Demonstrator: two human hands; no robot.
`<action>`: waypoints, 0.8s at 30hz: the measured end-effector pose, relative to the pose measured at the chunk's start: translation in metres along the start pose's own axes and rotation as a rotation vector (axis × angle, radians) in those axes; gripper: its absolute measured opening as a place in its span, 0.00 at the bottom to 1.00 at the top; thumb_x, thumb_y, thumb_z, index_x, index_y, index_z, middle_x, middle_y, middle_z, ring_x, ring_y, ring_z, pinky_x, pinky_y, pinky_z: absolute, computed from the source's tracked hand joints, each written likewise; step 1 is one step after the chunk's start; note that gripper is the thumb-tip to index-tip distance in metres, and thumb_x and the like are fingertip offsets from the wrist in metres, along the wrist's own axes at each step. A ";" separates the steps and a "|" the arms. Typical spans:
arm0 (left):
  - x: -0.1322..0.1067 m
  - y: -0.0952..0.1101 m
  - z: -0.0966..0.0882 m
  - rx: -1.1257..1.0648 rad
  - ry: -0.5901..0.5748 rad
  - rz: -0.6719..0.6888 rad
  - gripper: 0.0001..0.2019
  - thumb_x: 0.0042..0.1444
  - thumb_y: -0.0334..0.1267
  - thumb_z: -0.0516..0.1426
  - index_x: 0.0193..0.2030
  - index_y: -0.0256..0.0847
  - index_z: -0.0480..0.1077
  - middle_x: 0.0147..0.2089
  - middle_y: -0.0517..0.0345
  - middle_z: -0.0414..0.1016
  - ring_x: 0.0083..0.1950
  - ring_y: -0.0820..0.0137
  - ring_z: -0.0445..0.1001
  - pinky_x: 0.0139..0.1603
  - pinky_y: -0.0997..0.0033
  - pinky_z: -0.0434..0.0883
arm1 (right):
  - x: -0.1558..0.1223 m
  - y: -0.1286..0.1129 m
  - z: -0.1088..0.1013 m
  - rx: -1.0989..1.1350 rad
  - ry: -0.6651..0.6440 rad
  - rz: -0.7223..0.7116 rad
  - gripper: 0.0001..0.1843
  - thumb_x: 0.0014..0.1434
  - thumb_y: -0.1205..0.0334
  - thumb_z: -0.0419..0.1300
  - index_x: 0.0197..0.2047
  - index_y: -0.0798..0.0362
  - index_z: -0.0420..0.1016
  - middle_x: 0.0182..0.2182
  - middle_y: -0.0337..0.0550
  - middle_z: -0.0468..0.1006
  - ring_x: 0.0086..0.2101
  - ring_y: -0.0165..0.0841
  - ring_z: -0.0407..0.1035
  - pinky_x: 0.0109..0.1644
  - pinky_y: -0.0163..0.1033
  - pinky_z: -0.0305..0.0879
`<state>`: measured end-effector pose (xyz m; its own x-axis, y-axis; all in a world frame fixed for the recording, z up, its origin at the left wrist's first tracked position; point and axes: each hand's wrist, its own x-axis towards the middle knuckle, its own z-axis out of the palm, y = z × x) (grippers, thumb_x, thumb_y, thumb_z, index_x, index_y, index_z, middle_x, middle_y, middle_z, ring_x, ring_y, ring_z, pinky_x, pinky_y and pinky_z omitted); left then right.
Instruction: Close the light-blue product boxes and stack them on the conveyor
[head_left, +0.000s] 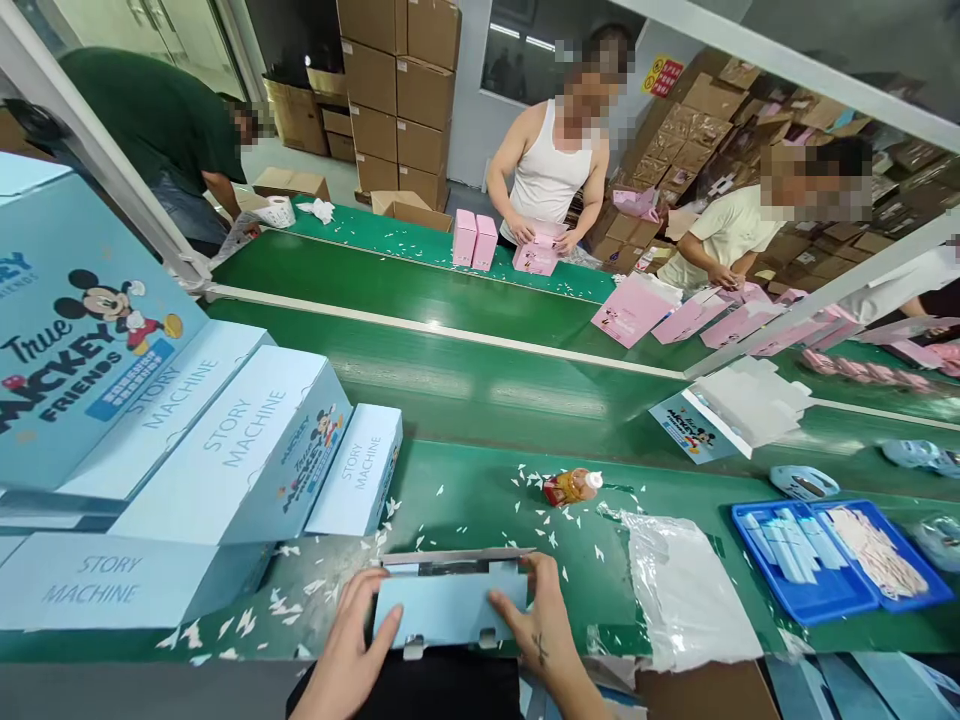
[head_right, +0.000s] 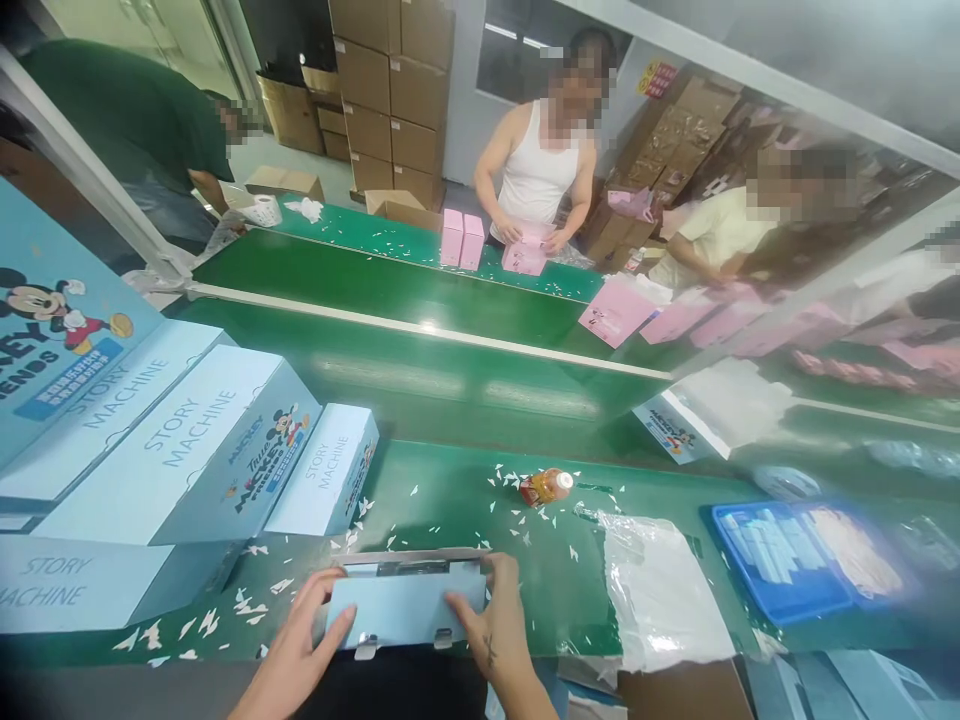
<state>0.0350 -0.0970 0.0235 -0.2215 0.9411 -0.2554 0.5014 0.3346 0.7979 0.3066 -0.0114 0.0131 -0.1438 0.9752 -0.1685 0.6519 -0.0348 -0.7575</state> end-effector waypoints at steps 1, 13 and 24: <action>0.004 -0.003 0.004 -0.025 0.077 -0.046 0.18 0.59 0.52 0.52 0.49 0.44 0.61 0.51 0.50 0.63 0.55 0.59 0.67 0.56 0.52 0.70 | 0.001 0.006 0.007 0.002 0.079 0.037 0.30 0.52 0.47 0.64 0.52 0.51 0.59 0.44 0.49 0.66 0.42 0.42 0.68 0.44 0.46 0.70; 0.025 -0.005 -0.030 0.208 -0.297 0.544 0.20 0.62 0.30 0.46 0.57 0.51 0.66 0.65 0.54 0.62 0.68 0.59 0.57 0.66 0.51 0.62 | 0.001 0.024 -0.012 0.156 -0.057 -0.418 0.10 0.64 0.61 0.49 0.39 0.49 0.71 0.50 0.47 0.74 0.53 0.38 0.69 0.55 0.46 0.67; 0.013 0.034 -0.049 0.655 -0.482 0.571 0.34 0.63 0.52 0.48 0.72 0.44 0.41 0.74 0.48 0.40 0.73 0.46 0.40 0.68 0.41 0.55 | -0.006 -0.030 -0.056 -0.475 -0.413 -0.461 0.30 0.59 0.41 0.57 0.62 0.36 0.63 0.66 0.42 0.57 0.65 0.51 0.47 0.66 0.68 0.44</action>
<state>0.0085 -0.0754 0.0741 0.4880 0.8398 -0.2379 0.8223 -0.3509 0.4480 0.3299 -0.0038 0.0724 -0.6824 0.7046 -0.1948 0.6948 0.5423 -0.4724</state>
